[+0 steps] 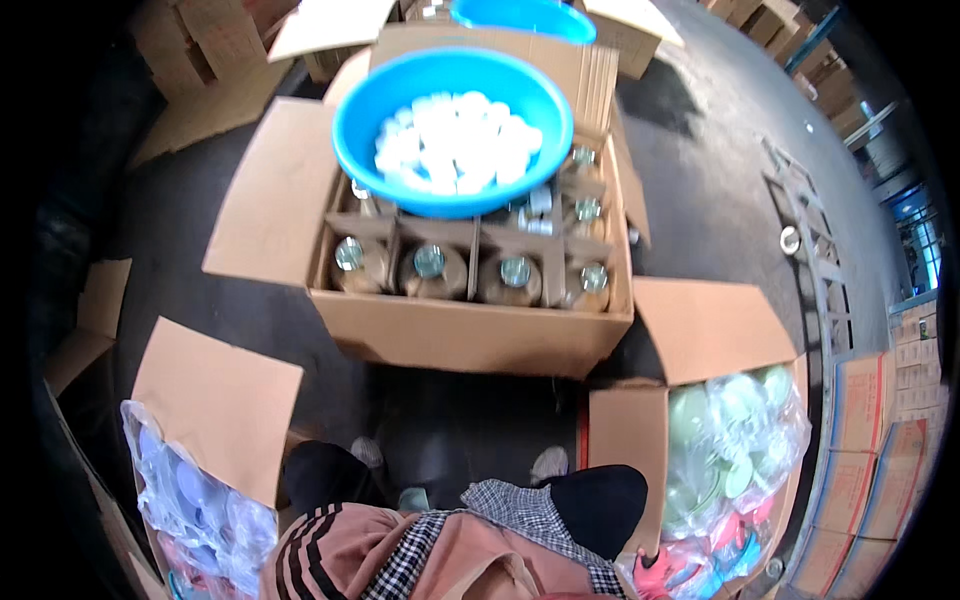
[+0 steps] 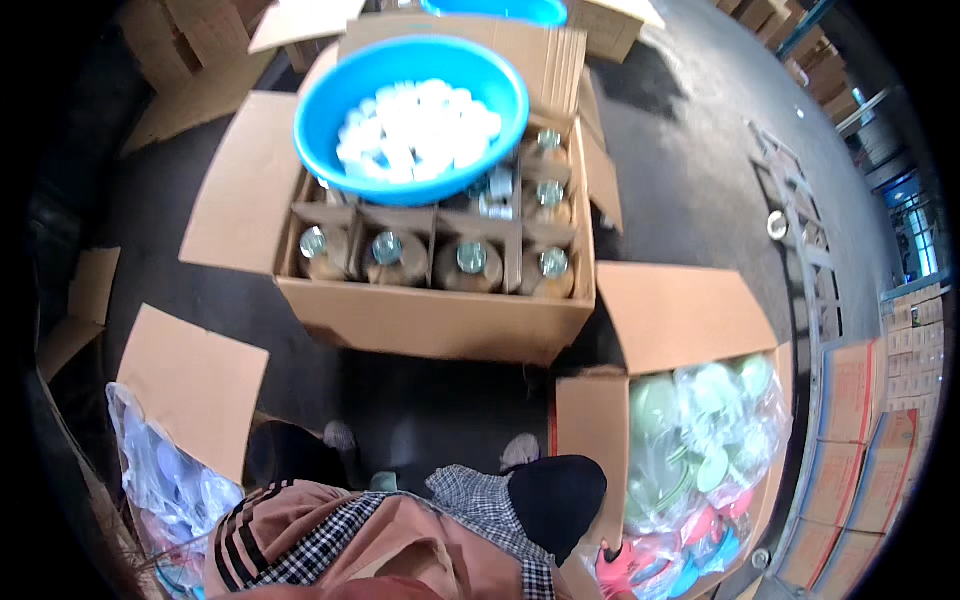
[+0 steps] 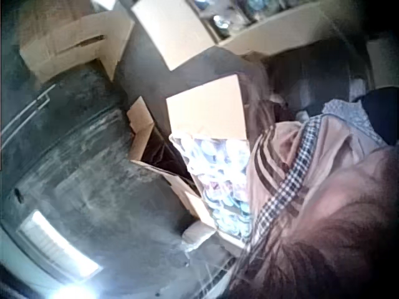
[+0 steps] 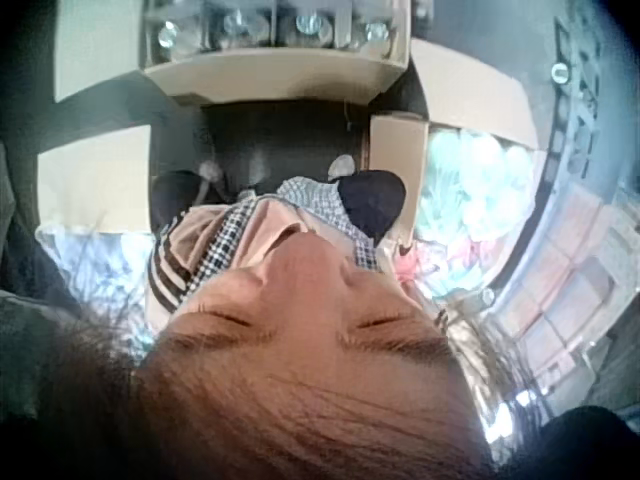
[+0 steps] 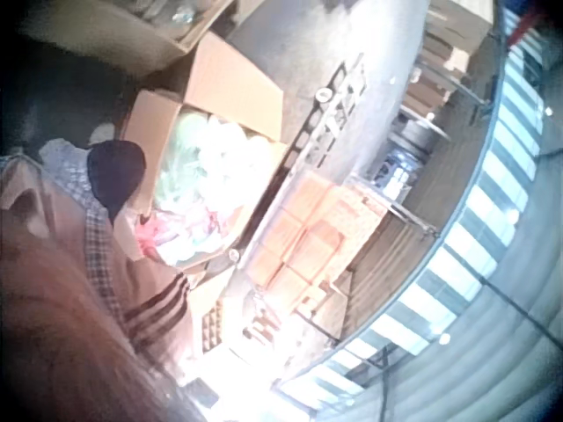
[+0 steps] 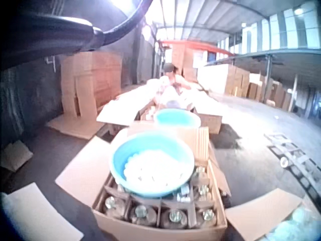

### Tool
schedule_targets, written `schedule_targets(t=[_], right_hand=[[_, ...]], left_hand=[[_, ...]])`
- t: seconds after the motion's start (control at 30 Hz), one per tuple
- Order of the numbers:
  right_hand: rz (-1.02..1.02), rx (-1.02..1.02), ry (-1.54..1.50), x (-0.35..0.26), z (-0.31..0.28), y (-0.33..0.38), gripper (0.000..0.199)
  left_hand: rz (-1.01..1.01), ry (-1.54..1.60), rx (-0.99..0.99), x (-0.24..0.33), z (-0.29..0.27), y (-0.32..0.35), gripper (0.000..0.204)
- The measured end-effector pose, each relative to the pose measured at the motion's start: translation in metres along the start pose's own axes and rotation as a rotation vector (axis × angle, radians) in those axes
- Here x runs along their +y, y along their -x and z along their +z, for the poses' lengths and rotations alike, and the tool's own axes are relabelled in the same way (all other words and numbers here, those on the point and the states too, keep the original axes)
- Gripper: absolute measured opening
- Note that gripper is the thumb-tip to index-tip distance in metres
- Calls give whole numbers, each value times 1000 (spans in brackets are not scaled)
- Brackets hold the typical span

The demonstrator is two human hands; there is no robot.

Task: The person packs pink and purple thermos flasks into cardboard boxes. They place the flasks into plastic bags, insert them into the boxes, and arrange small glass bottles with white caps into a divided box. The person also closes the cardboard boxes after packing.

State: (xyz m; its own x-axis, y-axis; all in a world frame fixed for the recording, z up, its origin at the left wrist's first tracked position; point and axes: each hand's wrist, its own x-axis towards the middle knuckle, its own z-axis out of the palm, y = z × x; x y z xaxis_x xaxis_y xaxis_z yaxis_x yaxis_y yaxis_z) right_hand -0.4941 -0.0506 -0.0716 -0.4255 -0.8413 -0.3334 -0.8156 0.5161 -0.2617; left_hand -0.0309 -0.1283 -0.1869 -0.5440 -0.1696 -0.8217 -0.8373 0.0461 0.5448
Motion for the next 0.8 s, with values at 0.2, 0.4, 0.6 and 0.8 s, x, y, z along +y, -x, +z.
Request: schedule_targets(t=[0.2, 0.4, 0.6, 0.8], right_hand=[[-30, -42, 14, -26, -6, -38, 39], [-180, -3, 155, -81, -40, -63, 41], [-326, 5, 297, -143, -62, -47, 43], [-526, -28, 418, -217, -68, -22, 46]], left_hand=[[39, -82, 115, 4, -64, -42, 27], [258, -179, 453, 20, -135, -91, 24], [227, -298, 1201, 47, -139, 74, 43], [-82, -171, 1779, 7, -35, 222, 44]])
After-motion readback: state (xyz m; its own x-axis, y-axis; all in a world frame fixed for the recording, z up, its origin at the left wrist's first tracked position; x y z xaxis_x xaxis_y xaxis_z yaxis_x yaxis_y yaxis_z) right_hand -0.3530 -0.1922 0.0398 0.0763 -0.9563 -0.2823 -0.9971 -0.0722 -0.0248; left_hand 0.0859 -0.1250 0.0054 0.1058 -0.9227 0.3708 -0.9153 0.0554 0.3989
